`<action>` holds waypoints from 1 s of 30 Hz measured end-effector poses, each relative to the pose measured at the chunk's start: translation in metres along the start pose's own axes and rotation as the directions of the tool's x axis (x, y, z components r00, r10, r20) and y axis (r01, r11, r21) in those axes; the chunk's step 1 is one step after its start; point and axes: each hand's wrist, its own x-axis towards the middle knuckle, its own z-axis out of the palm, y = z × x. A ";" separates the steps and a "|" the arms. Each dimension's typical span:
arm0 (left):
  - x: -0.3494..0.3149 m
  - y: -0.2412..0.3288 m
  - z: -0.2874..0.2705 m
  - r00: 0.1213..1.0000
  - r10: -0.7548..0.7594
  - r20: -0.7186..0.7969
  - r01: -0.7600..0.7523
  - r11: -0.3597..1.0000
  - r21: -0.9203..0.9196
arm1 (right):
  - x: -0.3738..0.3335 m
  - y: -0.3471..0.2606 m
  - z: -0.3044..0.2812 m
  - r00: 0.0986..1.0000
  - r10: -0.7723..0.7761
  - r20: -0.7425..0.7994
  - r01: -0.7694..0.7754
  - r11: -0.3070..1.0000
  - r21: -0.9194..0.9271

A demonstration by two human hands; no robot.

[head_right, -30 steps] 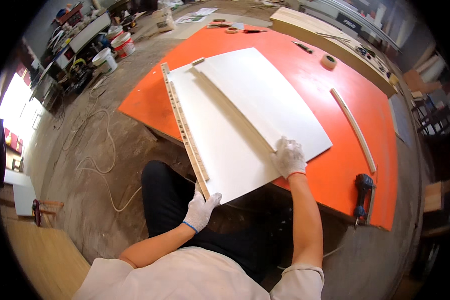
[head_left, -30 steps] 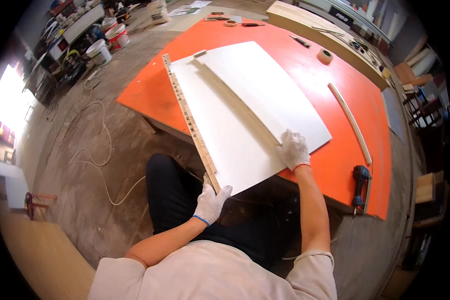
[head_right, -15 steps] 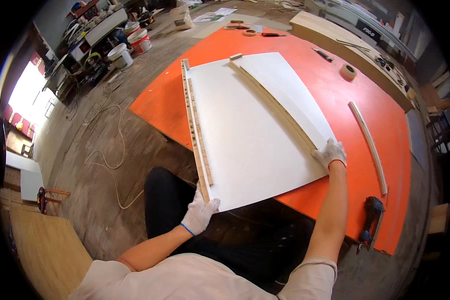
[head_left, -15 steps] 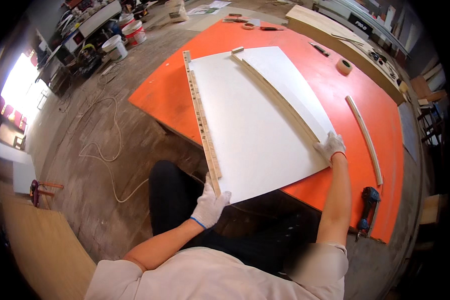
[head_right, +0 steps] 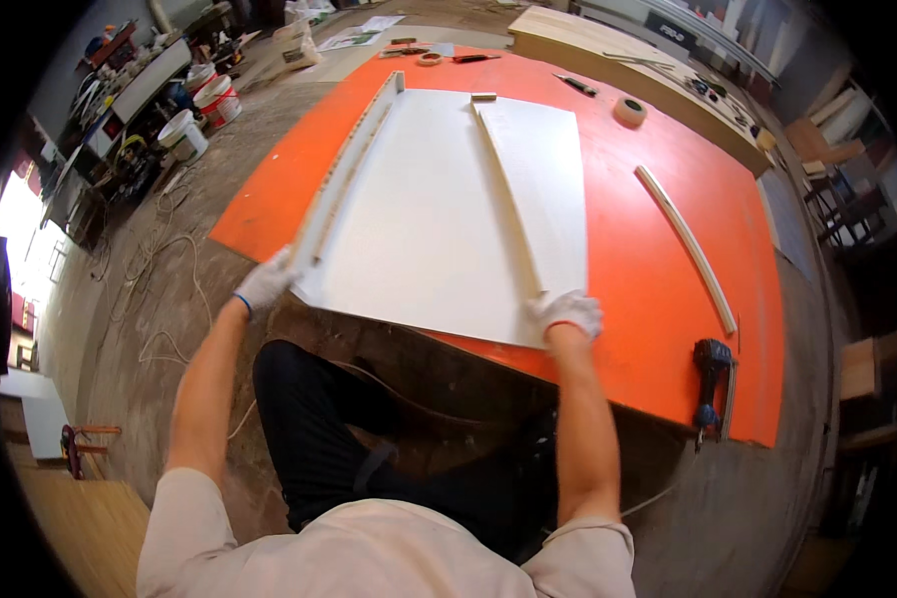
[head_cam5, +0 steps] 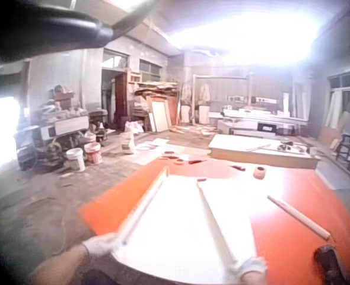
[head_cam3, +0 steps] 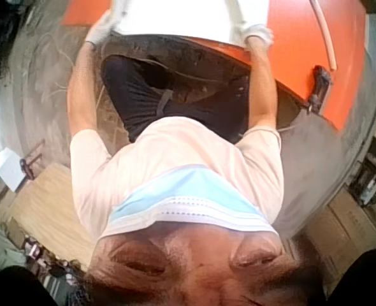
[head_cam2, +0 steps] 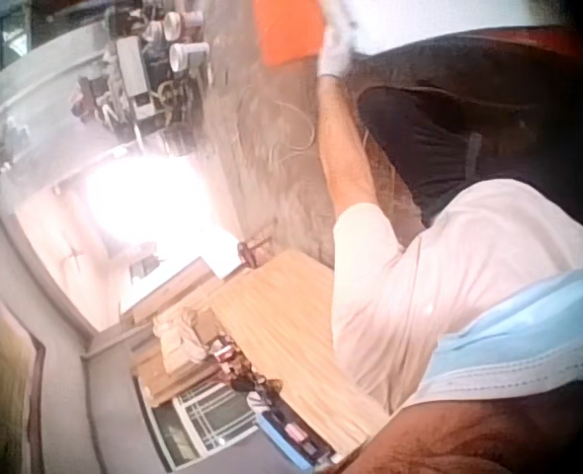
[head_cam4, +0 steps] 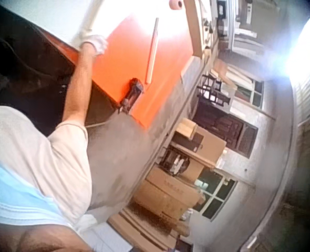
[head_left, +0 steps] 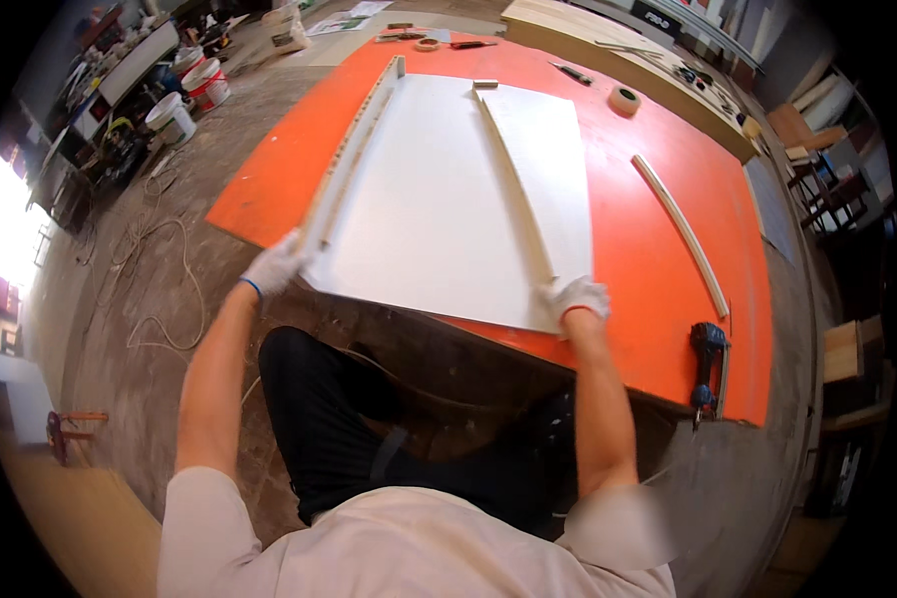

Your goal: The person sits on the floor and assembles a wooden frame around a white rectangular board. They use a pneumatic nail gun to attach thin wooden strips to the edges of the board, working systematically around the perimeter.

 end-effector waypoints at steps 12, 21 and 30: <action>-0.069 0.133 0.101 0.964 0.160 -0.214 -0.051 0.896 0.441 | -0.080 0.036 0.032 0.808 -0.577 -0.118 0.523 0.612 0.593; -0.091 0.137 0.230 0.930 0.337 -0.145 -0.163 0.733 0.660 | 0.059 -0.025 0.014 0.700 -0.561 -0.442 0.714 0.547 0.438; -0.063 0.077 0.147 0.927 0.376 -0.013 -0.256 0.656 0.710 | 0.207 -0.015 -0.024 0.713 -0.205 -0.670 0.569 0.727 0.384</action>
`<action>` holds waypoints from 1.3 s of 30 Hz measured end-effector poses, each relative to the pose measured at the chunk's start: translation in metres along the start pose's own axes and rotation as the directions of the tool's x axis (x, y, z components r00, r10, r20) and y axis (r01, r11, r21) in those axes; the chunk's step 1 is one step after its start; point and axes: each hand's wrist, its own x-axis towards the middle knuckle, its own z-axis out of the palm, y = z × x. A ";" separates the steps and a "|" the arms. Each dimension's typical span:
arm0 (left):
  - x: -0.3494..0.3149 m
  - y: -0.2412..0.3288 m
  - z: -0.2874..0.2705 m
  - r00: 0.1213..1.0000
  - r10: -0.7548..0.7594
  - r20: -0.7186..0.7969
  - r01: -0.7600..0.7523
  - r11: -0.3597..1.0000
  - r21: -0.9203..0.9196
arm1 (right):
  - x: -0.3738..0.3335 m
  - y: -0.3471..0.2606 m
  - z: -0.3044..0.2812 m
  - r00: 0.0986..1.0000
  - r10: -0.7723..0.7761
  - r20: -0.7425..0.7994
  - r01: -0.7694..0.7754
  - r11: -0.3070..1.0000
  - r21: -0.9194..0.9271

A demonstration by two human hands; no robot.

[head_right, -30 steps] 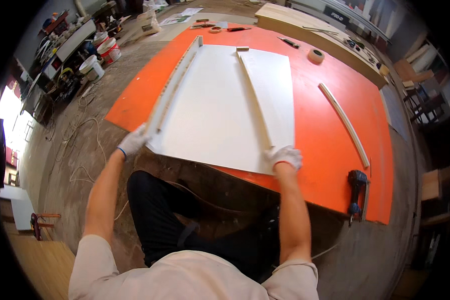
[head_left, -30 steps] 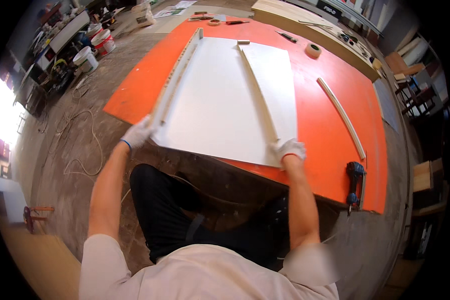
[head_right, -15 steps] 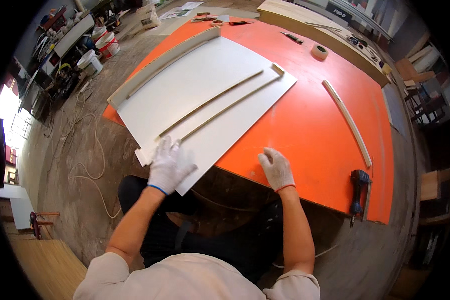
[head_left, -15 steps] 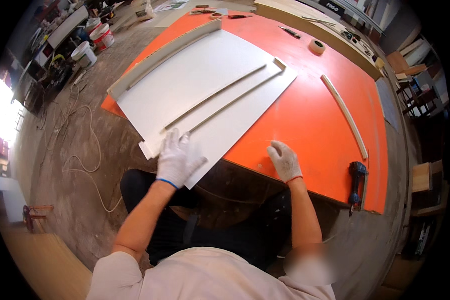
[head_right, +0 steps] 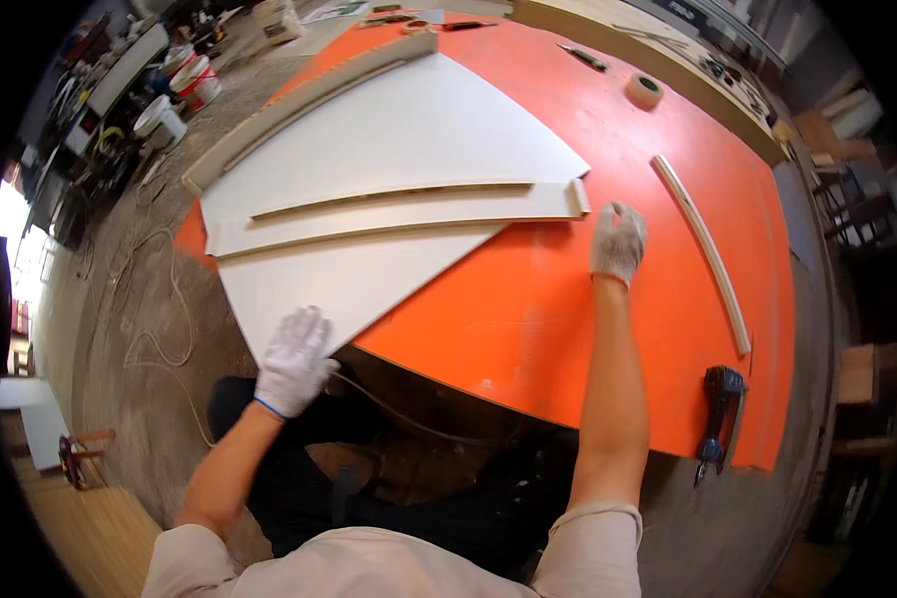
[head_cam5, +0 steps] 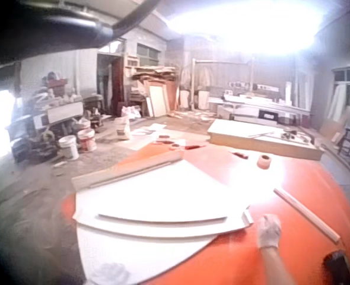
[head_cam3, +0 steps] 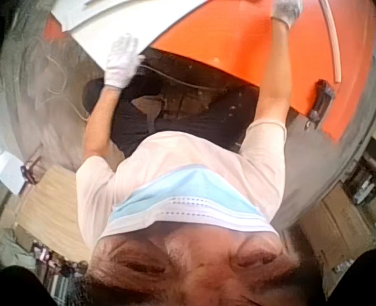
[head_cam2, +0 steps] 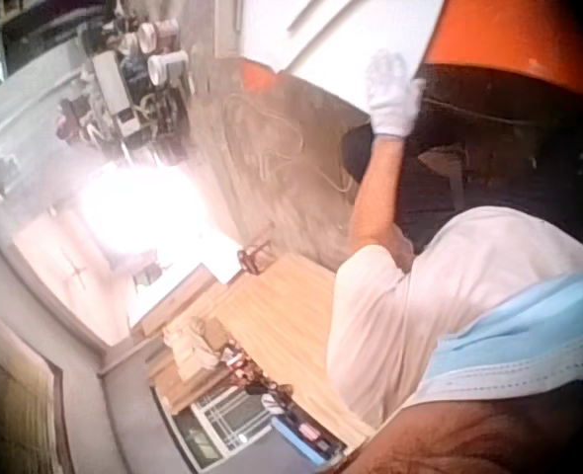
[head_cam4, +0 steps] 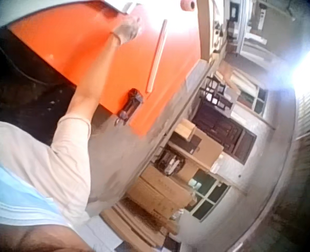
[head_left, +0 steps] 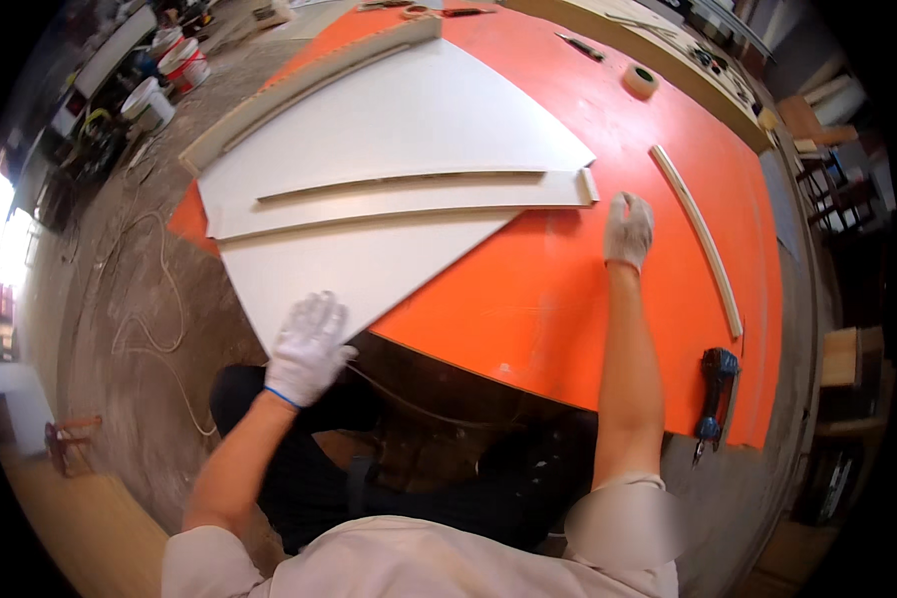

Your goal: The person sits on the floor and assembles a wooden frame around a white rectangular board. They use a pneumatic nail gun to attach thin wooden strips to the edges of the board, working systematically around the perimeter.

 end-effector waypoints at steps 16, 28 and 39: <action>-0.053 -0.174 -0.022 0.485 -0.874 0.027 0.667 0.349 -0.659 | 0.078 -0.035 0.126 0.898 -0.059 0.436 0.179 0.954 -0.240; -0.057 -0.218 -0.044 0.604 -0.795 -0.056 0.771 0.601 -0.212 | -0.101 -0.022 -0.025 0.909 0.195 0.369 -0.079 0.948 -0.307; 0.040 -0.179 -0.015 0.830 -0.557 -0.034 0.524 0.799 -0.294 | -0.272 0.025 -0.197 0.866 0.441 0.234 -0.305 0.838 -0.452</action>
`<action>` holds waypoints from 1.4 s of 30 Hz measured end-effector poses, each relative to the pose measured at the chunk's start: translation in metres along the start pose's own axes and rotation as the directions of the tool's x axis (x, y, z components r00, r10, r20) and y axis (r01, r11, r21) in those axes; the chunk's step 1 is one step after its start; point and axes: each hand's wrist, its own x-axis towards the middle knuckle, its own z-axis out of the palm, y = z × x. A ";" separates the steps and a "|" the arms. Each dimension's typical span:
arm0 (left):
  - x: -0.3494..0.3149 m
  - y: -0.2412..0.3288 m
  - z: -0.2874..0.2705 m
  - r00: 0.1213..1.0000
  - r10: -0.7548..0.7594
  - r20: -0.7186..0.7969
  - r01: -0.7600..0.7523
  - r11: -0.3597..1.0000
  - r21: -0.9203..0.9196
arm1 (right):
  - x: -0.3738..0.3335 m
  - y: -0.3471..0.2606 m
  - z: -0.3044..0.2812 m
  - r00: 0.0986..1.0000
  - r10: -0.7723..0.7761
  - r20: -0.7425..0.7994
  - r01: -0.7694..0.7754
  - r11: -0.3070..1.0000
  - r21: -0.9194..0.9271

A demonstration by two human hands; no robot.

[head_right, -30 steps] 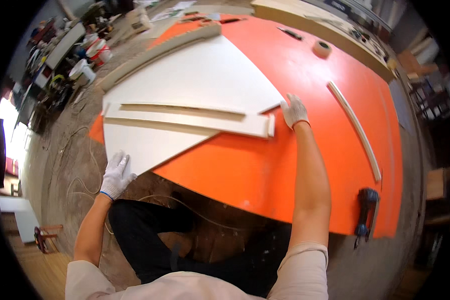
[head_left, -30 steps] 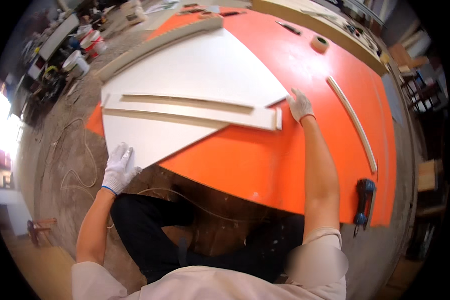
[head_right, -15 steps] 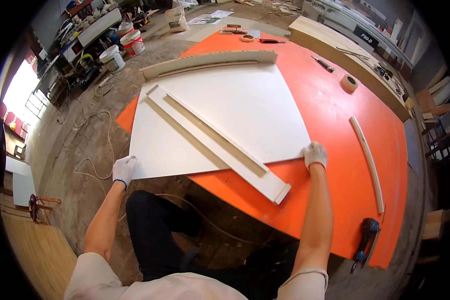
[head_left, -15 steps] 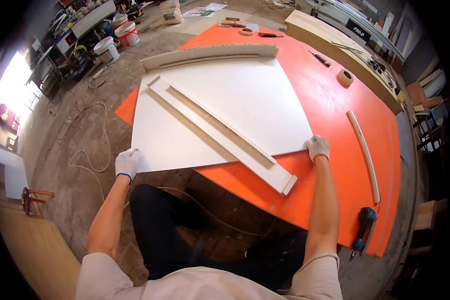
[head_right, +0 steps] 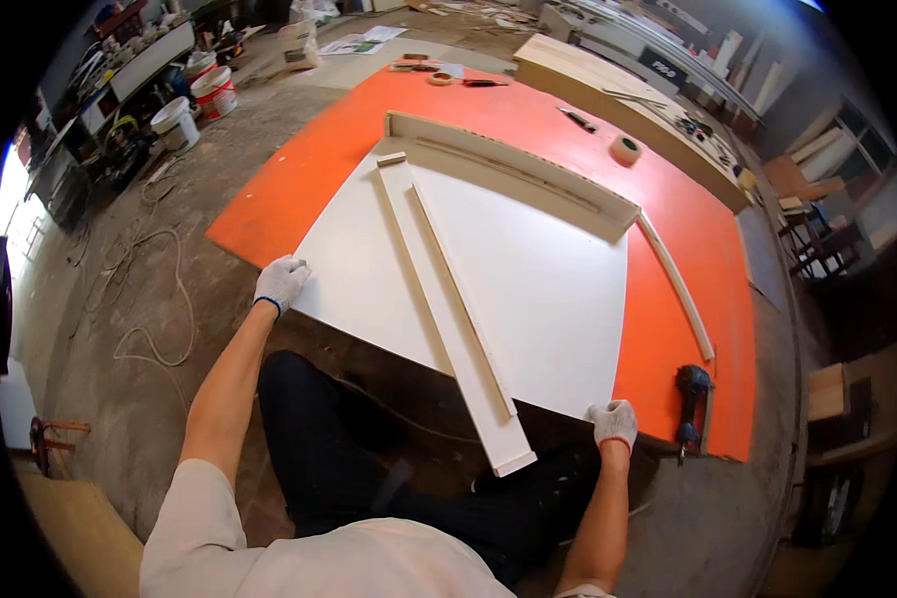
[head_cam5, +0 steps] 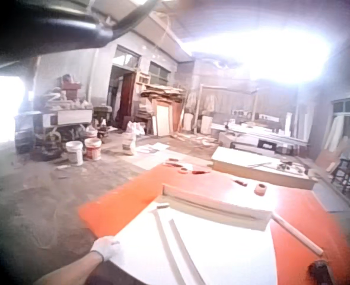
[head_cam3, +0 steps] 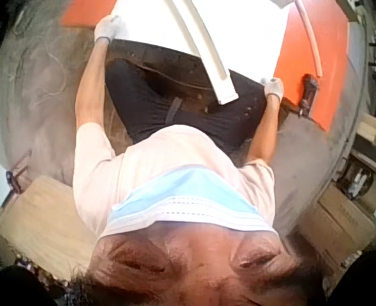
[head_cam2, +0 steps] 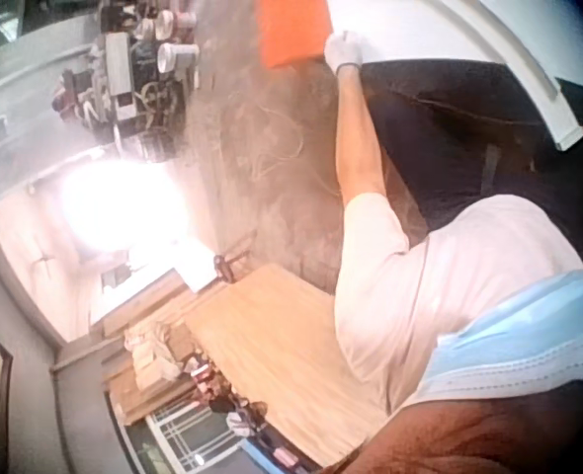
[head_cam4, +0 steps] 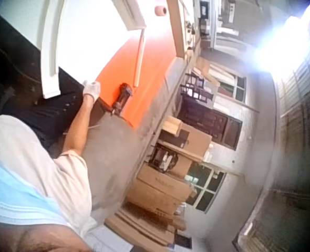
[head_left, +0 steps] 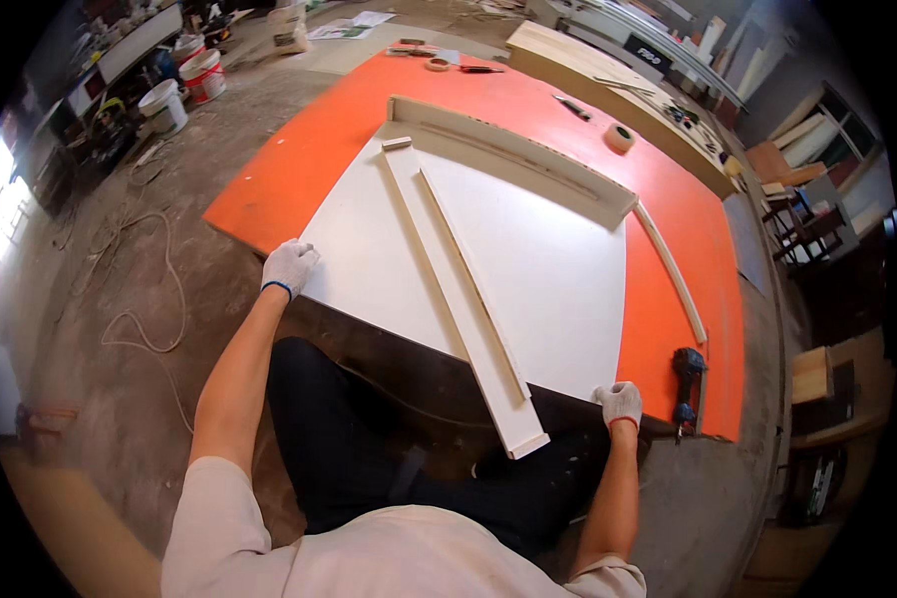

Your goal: The person sits on the floor and assembles a wooden frame around a white rectangular board. They use a pneumatic nail gun to attach thin wooden strips to the edges of the board, working systematically around the perimeter.

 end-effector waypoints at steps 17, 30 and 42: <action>-0.097 0.098 0.009 0.830 0.388 0.401 -0.421 0.907 -0.007 | -0.190 -0.156 0.032 0.798 -0.599 0.069 0.603 0.791 -0.106; -0.156 0.197 0.035 0.767 0.606 0.210 -0.627 0.778 0.043 | -0.103 -0.075 -0.016 0.640 -0.735 0.222 0.750 0.661 0.026; -0.070 0.210 0.023 0.752 0.580 0.314 -0.648 0.737 0.191 | 0.002 -0.069 -0.041 0.796 -0.546 0.262 0.589 0.798 -0.125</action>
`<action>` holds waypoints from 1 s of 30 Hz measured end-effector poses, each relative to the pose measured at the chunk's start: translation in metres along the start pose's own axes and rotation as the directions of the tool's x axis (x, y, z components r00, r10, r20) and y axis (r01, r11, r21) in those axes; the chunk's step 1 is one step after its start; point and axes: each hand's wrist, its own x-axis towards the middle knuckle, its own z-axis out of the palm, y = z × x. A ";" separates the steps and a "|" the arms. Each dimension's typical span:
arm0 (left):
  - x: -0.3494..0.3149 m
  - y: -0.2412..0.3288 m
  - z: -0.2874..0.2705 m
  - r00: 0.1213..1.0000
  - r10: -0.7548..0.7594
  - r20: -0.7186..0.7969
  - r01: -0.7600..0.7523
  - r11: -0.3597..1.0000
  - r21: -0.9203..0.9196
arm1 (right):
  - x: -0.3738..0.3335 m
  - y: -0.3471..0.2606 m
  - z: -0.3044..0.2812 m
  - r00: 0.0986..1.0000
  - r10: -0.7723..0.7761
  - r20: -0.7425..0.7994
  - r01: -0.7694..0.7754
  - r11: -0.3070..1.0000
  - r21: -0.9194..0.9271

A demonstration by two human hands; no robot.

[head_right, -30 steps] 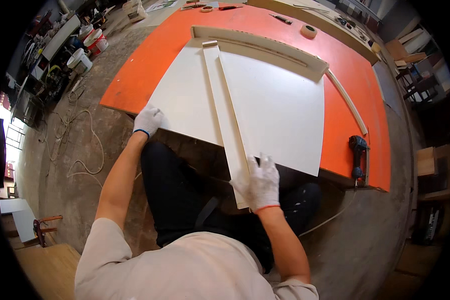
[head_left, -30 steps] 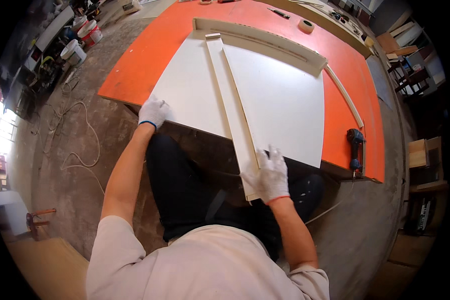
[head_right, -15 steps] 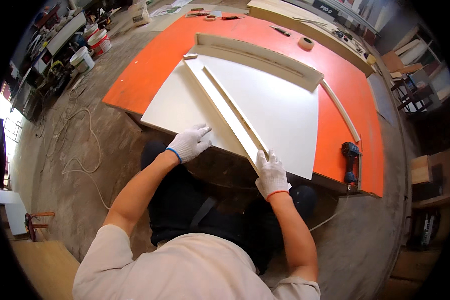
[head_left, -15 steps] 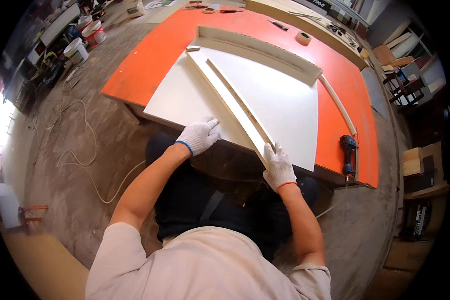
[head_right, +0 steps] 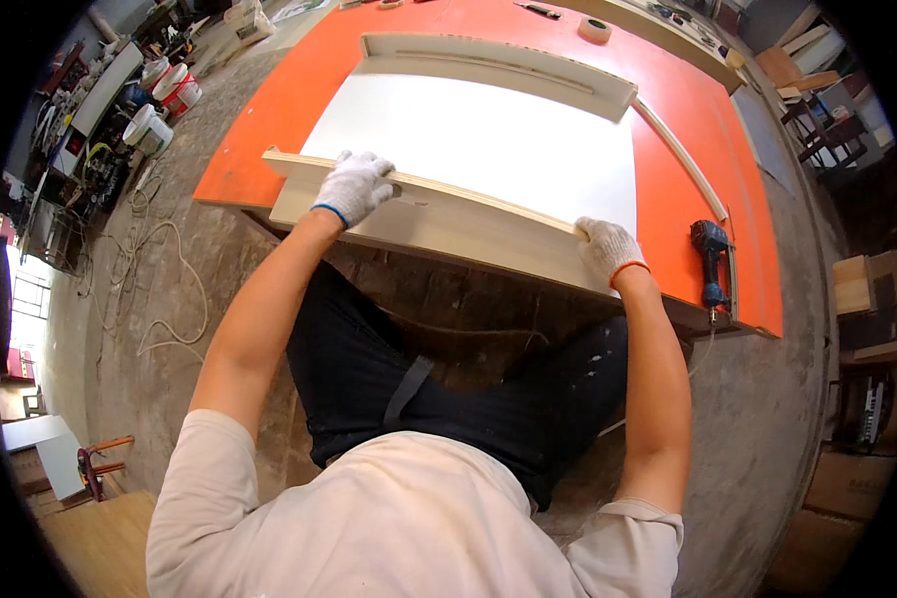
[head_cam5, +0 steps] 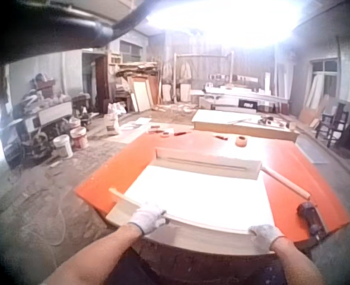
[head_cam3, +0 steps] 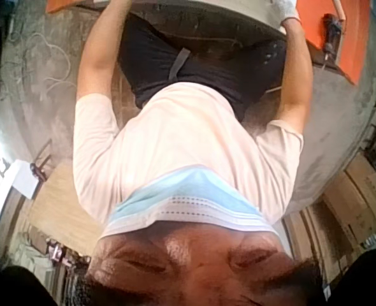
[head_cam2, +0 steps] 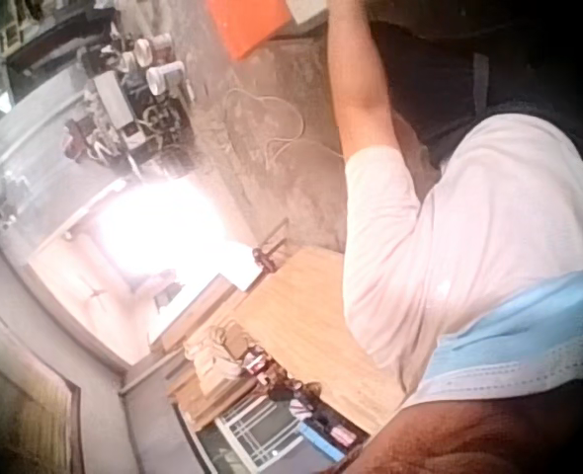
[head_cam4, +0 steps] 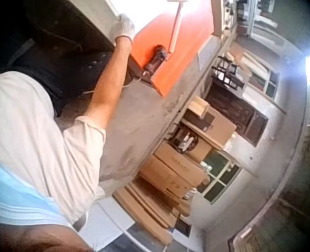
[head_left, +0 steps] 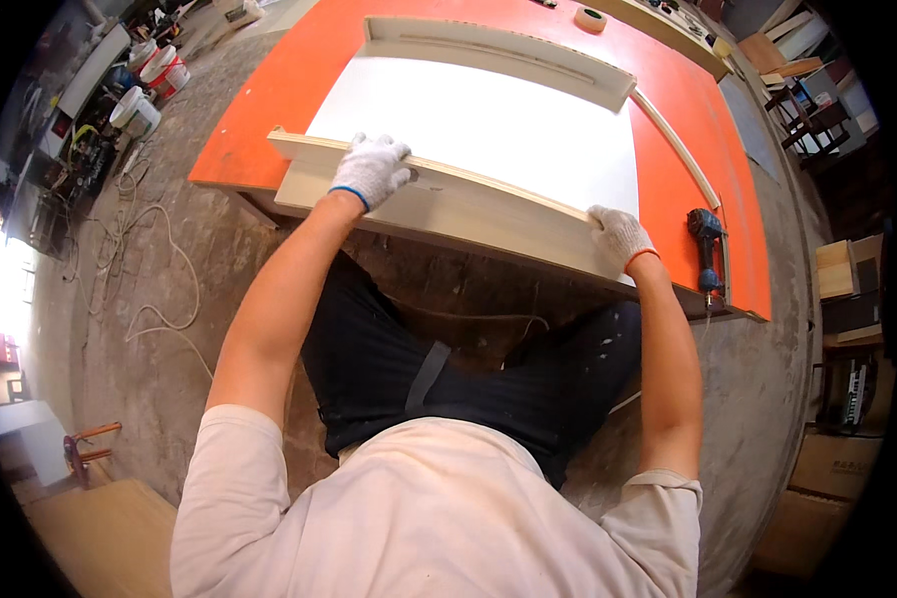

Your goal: The person sits on the floor and assembles a wooden frame around a white rectangular board. They use a pneumatic nail gun to attach thin wooden strips to the edges of the board, working systematically around the perimeter.

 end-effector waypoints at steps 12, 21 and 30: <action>-0.054 0.018 0.007 1.000 -0.003 0.015 0.004 1.000 -0.028 | -0.039 -0.007 0.009 0.996 0.086 -0.038 -0.086 0.996 0.018; -0.040 0.025 0.043 0.980 0.130 -0.154 -0.121 0.991 0.065 | -0.025 -0.003 0.004 0.999 0.016 -0.040 -0.015 1.000 0.021; -0.030 0.028 0.025 0.975 0.203 -0.093 -0.206 0.978 -0.018 | 0.005 0.018 -0.004 0.991 -0.072 0.110 0.068 0.997 0.035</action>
